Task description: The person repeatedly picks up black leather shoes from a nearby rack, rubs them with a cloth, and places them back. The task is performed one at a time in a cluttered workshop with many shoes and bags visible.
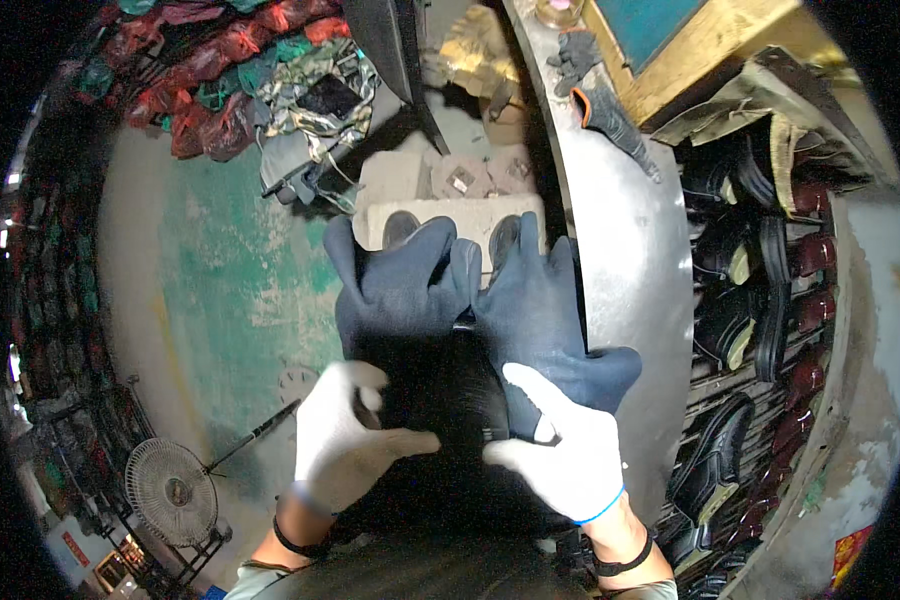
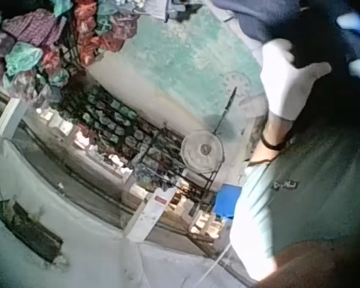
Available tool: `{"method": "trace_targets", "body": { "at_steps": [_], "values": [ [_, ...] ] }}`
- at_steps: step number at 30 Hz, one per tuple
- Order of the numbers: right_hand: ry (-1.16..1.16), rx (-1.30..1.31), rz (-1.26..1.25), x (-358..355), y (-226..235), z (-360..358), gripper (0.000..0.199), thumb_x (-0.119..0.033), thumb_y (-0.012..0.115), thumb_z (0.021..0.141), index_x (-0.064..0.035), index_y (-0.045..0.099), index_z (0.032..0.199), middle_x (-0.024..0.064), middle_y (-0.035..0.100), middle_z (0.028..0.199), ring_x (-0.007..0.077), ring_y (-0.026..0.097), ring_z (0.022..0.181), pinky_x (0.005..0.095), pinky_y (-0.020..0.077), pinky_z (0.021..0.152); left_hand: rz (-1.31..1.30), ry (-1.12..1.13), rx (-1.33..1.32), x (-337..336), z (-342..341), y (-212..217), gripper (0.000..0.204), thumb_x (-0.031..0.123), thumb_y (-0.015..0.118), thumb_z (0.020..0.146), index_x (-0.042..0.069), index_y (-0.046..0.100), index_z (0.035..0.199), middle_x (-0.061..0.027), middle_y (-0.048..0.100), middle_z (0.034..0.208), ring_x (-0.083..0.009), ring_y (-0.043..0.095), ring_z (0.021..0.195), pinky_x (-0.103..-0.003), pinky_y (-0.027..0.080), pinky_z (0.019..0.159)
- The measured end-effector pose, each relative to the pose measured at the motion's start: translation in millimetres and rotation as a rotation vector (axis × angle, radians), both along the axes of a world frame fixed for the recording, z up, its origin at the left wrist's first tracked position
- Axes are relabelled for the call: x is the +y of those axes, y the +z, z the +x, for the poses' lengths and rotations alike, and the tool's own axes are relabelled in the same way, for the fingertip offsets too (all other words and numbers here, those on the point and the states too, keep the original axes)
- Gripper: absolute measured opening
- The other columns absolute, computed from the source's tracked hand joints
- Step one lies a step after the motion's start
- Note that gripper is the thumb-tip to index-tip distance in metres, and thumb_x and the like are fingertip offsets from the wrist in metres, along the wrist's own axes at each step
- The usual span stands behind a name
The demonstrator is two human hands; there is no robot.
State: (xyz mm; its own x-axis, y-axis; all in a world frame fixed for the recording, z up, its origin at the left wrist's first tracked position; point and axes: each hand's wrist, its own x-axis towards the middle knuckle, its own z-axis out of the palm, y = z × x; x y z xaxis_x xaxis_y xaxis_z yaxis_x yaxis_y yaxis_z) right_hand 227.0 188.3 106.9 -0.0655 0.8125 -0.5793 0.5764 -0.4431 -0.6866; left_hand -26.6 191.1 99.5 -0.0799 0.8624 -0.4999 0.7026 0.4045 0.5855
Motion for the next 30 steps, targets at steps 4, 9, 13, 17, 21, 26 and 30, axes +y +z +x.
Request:
{"method": "trace_targets", "body": {
  "at_steps": [4, 9, 13, 17, 21, 26, 30],
  "values": [
    [0.155, -0.028, 0.574, -50, -32, 4, 0.069, -0.022, 0.095, 0.085, 0.0029, 0.071, 0.145, 0.0096, 0.068, 0.089, 0.0233, 0.064, 0.075, 0.0365, 0.0552, 0.071, 0.347, 0.005, -0.159, -50, 26, -12, 0.049, 0.027, 0.099, 0.08, 0.0, 0.073, 0.113, -0.0178, 0.077, 0.104, -0.0308, 0.078, 0.089, -0.039, 0.062, 0.081],
    [0.081, -0.116, 0.917, -83, -6, -30, 0.064, -0.014, 0.09, 0.084, 0.0078, 0.069, 0.14, 0.0204, 0.072, 0.107, 0.0352, 0.071, 0.092, 0.0436, 0.0596, 0.081, 0.536, 0.002, -0.13, -80, 46, 31, 0.062, 0.028, 0.102, 0.073, 0.0, 0.075, 0.121, -0.0141, 0.077, 0.105, -0.0268, 0.079, 0.093, -0.038, 0.063, 0.086],
    [0.101, -0.165, 1.02, -125, 43, -29, 0.054, -0.013, 0.087, 0.074, 0.0039, 0.079, 0.124, 0.0185, 0.074, 0.111, 0.037, 0.072, 0.102, 0.0458, 0.06, 0.089, 0.75, 0.106, -0.508, -113, 39, 65, 0.092, 0.035, 0.11, 0.064, -0.005, 0.067, 0.135, -0.0169, 0.075, 0.119, -0.029, 0.078, 0.105, -0.041, 0.063, 0.094],
    [-0.135, 0.529, 0.617, -161, 17, -10, 0.059, -0.025, 0.08, 0.081, -0.0017, 0.074, 0.134, 0.0241, 0.073, 0.133, 0.0407, 0.072, 0.12, 0.0485, 0.0561, 0.105, 0.825, -0.066, -0.219, -137, 37, 62, 0.098, 0.029, 0.107, 0.069, -0.006, 0.06, 0.147, -0.0268, 0.066, 0.143, -0.0434, 0.067, 0.131, -0.054, 0.054, 0.114],
    [-0.795, 1.646, -0.353, -162, -58, 9, 0.087, -0.054, 0.067, 0.103, 0.0116, 0.052, 0.157, 0.0272, 0.067, 0.151, 0.043, 0.071, 0.131, 0.055, 0.0538, 0.12, 0.761, -0.879, -0.083, -169, 18, 12, 0.068, 0.03, 0.088, 0.091, 0.003, 0.066, 0.15, -0.0251, 0.064, 0.155, -0.053, 0.057, 0.146, -0.066, 0.044, 0.124],
    [-0.742, 1.584, -0.46, -187, -110, 14, 0.08, -0.017, 0.063, 0.082, 0.0066, 0.055, 0.158, 0.0299, 0.067, 0.149, 0.046, 0.069, 0.133, 0.0576, 0.0533, 0.122, 0.658, -0.521, -0.361, -165, -6, -19, 0.089, 0.055, 0.089, 0.091, 0.004, 0.061, 0.157, -0.0264, 0.056, 0.165, -0.0455, 0.048, 0.158, -0.061, 0.034, 0.131],
    [-0.417, 1.303, -0.049, -176, -57, 15, 0.108, -0.011, 0.086, 0.077, 0.0045, 0.035, 0.171, 0.0232, 0.051, 0.168, 0.0364, 0.053, 0.154, 0.0511, 0.0408, 0.131, 0.344, 0.181, -1.075, -121, 15, -19, 0.111, 0.06, 0.083, 0.095, 0.004, 0.03, 0.176, -0.0184, 0.035, 0.18, -0.0335, 0.038, 0.165, -0.047, 0.032, 0.134]
  ]
}}
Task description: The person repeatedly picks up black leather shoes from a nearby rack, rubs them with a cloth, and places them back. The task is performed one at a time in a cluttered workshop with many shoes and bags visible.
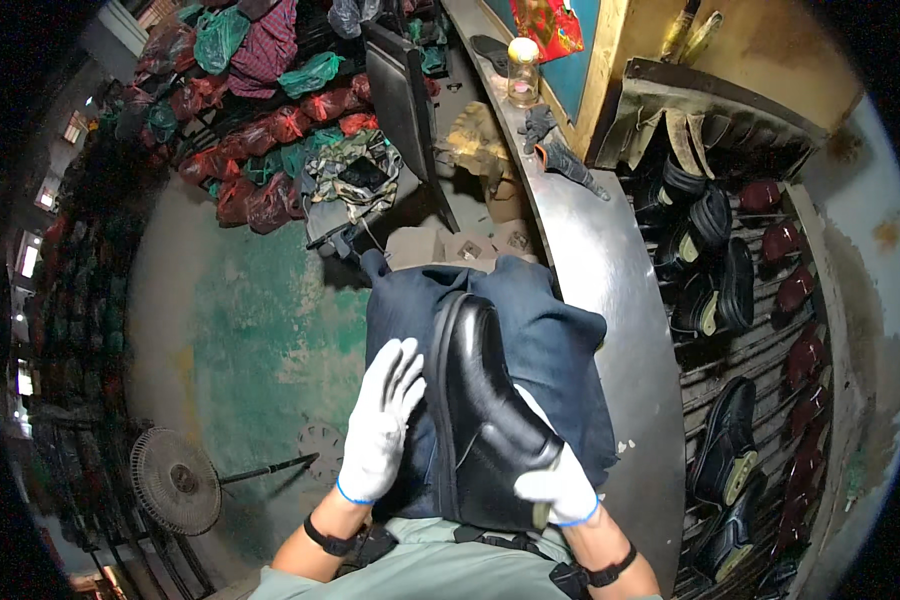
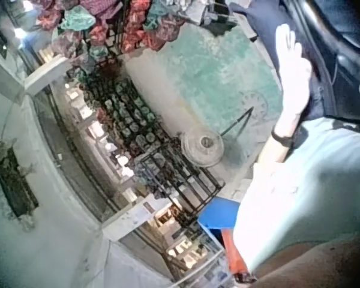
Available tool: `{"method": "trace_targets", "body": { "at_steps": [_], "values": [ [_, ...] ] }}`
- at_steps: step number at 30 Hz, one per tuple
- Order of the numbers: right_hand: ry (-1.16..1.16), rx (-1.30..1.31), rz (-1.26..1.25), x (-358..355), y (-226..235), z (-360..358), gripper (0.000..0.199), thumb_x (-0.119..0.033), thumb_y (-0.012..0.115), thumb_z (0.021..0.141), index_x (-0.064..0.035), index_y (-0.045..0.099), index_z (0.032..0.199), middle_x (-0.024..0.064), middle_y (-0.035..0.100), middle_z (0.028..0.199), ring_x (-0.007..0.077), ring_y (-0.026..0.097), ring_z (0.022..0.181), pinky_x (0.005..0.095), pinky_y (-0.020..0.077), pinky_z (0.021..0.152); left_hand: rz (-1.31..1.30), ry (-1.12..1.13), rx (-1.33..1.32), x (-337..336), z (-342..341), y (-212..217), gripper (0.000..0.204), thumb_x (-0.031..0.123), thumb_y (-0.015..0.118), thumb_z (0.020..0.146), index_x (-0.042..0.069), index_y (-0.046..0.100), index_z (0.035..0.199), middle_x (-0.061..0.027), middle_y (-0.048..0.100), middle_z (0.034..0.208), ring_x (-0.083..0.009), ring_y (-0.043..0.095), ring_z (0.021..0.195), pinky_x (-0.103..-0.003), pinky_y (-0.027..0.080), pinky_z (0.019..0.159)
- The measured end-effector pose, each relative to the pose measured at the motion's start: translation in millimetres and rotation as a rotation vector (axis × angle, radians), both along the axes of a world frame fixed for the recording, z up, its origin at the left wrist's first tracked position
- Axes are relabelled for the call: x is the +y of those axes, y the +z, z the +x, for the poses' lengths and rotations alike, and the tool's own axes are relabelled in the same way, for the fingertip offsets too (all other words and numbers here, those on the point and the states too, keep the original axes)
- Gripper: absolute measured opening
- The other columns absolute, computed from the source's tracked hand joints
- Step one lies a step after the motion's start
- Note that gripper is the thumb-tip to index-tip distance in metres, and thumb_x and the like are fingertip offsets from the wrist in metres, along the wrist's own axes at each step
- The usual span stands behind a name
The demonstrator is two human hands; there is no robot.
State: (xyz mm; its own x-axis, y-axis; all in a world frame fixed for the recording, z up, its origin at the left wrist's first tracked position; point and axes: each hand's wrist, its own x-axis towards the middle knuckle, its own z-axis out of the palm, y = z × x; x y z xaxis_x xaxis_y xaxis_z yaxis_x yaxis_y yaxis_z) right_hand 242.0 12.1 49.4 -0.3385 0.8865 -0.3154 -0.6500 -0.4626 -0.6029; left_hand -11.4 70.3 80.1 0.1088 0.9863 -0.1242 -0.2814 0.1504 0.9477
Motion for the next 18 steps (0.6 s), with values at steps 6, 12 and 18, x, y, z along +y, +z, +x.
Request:
{"method": "trace_targets", "body": {
  "at_steps": [6, 12, 18],
  "values": [
    [-0.045, -0.627, 0.514, 30, 31, 13, 0.146, -0.052, 0.106, 0.065, 0.0029, 0.028, 0.175, 0.0214, 0.04, 0.174, 0.0337, 0.041, 0.161, 0.048, 0.0308, 0.133, -0.033, -0.19, 0.081, 26, -1, 30, 0.105, 0.017, 0.104, 0.073, 0.001, 0.05, 0.162, -0.0107, 0.067, 0.148, -0.0227, 0.066, 0.133, -0.041, 0.055, 0.116],
    [0.11, -1.112, 1.148, 64, 57, -41, 0.13, -0.069, 0.093, 0.076, 0.0029, 0.039, 0.169, 0.0357, 0.032, 0.175, 0.0605, 0.032, 0.16, 0.0647, 0.0306, 0.13, 0.134, -0.117, 0.161, 25, -20, 19, 0.116, 0.017, 0.104, 0.072, 0.001, 0.041, 0.169, -0.0187, 0.065, 0.154, -0.0272, 0.067, 0.136, -0.043, 0.055, 0.117],
    [0.088, -1.234, 0.985, -18, -10, -39, 0.131, -0.041, 0.098, 0.064, 0.0037, 0.035, 0.169, 0.0455, 0.032, 0.167, 0.0684, 0.04, 0.147, 0.0705, 0.0362, 0.124, 0.072, -0.014, 0.136, 33, -32, 4, 0.079, 0.02, 0.093, 0.087, -0.002, 0.06, 0.155, -0.016, 0.073, 0.141, -0.0231, 0.07, 0.128, -0.039, 0.054, 0.115]
  ]
}}
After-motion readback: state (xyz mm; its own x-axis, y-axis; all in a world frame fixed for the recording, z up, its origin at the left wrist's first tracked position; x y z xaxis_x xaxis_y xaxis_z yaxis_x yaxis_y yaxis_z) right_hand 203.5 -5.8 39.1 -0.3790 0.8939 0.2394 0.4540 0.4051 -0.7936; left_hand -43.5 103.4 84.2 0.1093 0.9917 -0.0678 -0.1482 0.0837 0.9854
